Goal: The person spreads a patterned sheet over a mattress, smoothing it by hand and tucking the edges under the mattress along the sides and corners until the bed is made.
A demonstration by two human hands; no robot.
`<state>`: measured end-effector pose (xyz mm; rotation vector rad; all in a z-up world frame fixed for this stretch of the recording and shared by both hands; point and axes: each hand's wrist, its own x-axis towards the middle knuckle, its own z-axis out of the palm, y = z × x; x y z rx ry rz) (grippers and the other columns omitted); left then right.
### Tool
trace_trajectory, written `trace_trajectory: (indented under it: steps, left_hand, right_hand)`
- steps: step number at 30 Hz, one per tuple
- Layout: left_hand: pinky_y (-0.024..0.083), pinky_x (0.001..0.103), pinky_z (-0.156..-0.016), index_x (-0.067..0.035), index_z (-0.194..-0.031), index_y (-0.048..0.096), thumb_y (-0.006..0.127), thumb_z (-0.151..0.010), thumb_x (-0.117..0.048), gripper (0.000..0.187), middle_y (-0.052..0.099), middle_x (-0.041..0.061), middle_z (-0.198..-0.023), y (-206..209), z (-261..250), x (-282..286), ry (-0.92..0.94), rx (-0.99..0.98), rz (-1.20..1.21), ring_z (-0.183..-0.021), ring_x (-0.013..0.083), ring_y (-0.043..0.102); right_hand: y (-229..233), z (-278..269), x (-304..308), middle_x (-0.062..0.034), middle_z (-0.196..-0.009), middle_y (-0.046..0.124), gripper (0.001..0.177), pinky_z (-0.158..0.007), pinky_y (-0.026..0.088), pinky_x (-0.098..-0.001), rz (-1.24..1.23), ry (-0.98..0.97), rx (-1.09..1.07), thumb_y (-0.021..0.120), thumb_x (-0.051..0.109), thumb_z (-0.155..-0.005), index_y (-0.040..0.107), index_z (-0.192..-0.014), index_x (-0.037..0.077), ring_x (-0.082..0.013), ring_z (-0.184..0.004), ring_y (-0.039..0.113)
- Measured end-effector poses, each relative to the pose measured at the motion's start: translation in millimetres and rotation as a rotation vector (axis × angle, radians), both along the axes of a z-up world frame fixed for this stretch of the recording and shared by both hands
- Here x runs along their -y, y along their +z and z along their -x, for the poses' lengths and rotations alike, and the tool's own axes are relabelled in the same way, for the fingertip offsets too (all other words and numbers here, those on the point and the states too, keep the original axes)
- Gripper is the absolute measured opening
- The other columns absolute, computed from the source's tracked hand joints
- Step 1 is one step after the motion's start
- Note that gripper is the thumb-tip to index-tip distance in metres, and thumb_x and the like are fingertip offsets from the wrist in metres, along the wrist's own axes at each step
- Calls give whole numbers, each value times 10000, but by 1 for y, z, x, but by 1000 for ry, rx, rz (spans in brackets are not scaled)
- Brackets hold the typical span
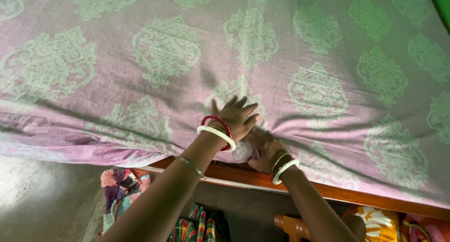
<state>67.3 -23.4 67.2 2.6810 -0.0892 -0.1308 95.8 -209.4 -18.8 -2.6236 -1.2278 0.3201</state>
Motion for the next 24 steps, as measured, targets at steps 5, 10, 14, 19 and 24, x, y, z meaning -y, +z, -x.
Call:
trace_trajectory:
  steps: [5, 10, 14, 19, 24]
  left_hand:
    - [-55, 849, -1086, -493, -1587, -33, 365, -974, -676, 754, -177, -52, -1709, -28, 15, -10, 62, -400, -289, -1562, 372, -152]
    - [-93, 910, -997, -496, -1605, -25, 486, -877, -673, 907, -160, -38, -1706, -48, 27, -11, 71, -244, -443, -1532, 380, -170]
    - [-88, 890, -1037, -434, -1611, -11, 482, -715, -942, 1141, -181, -10, -1712, -39, 28, -13, 11, -325, -399, -1548, 408, -191]
    - [-89, 894, -1015, -424, -1612, -15, 533, -667, -940, 1208, -186, -9, -1704, -29, 38, -17, 21, -358, -398, -1544, 410, -205]
    - [-109, 888, -1016, -425, -1610, -43, 464, -742, -912, 1117, -203, -13, -1698, -40, 33, -24, -24, -410, -343, -1540, 393, -215]
  right_hand:
    - [-23, 29, 13, -141, -1571, 487, 820, -1173, 255, -609, -226, 160, 113, 735, 167, -668, 553, -1468, 148, -385, -1486, 381]
    - [-50, 13, 47, -131, -1385, 681, 552, -1189, 353, -567, -430, 98, -48, 695, 187, -830, 699, -1381, 157, -282, -1450, 535]
    - [-37, -37, 70, -95, -1565, 525, 536, -1102, 511, -423, -306, -276, 278, 547, 368, -998, 501, -1493, 168, -193, -1460, 481]
    - [32, -37, 90, -109, -1707, -8, 853, -1160, 115, -616, 411, -732, 85, 301, 674, -957, 72, -1627, 198, -310, -1543, 54]
    - [0, 10, 5, -163, -1667, 173, 835, -1189, 127, -622, 240, -459, 121, 513, 543, -906, 230, -1563, 112, -336, -1517, 188]
